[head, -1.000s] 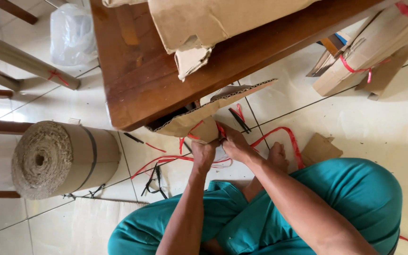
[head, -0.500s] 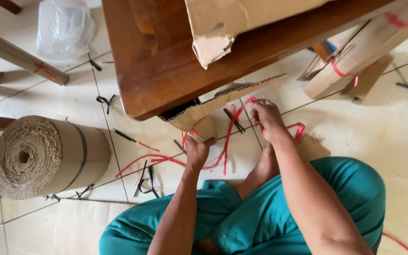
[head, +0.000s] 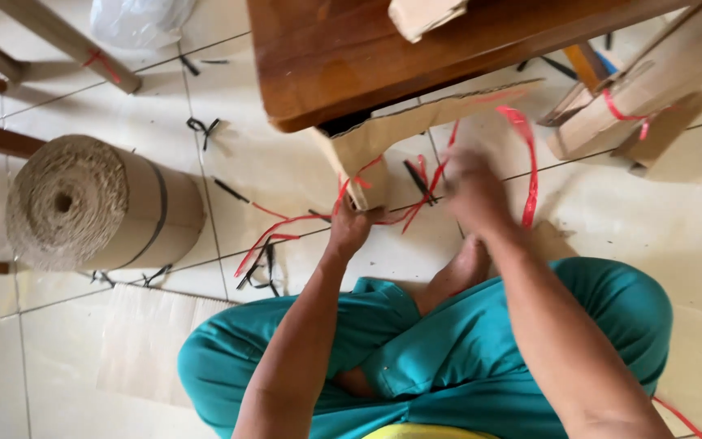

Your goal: The person sits on the floor and ties red plastic cord around the legs of a wooden stool that are wrapped in cardboard. They wrap the cord around each leg and tie knots to secure the cardboard in place.

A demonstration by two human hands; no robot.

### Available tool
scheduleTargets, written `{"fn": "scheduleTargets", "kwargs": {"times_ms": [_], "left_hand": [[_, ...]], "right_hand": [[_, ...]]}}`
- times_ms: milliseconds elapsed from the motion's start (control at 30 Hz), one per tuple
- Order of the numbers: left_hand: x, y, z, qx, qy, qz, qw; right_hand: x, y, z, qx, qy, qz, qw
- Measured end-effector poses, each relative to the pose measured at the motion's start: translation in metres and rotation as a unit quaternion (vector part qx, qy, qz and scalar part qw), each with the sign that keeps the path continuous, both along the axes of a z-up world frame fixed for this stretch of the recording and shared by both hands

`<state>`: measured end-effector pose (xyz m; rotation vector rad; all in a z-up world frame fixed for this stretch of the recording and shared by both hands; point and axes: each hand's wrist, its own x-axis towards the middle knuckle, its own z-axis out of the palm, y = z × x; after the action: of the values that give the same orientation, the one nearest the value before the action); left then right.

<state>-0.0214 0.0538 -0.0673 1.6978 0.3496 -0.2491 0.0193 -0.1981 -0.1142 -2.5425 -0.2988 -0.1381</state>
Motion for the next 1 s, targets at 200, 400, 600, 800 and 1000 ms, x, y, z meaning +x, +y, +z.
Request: {"fn": "scheduleTargets", "kwargs": {"times_ms": [200,400,600,800,1000], "left_hand": [[-0.010,-0.004,-0.011,0.022,-0.089,0.000,0.996],[-0.045,-0.009,-0.134,0.483,-0.062,-0.104,0.867],[-0.031,0.018,-0.152,0.474,-0.141,-0.259,0.829],[-0.048,0.016,-0.052,0.241,-0.092,-0.227,0.939],[-0.053,0.003,-0.052,0.207,-0.133,-0.234,0.941]], "right_hand": [[-0.040,0.070,-0.068,-0.198,0.033,0.164,0.966],[-0.029,0.042,-0.076,-0.289,0.040,0.227,0.929],[-0.007,-0.041,0.003,-0.319,0.179,0.087,0.927],[-0.013,-0.028,0.069,-0.285,0.168,-0.051,0.942],[-0.064,0.071,0.126,-0.019,0.339,0.187,0.922]]}}
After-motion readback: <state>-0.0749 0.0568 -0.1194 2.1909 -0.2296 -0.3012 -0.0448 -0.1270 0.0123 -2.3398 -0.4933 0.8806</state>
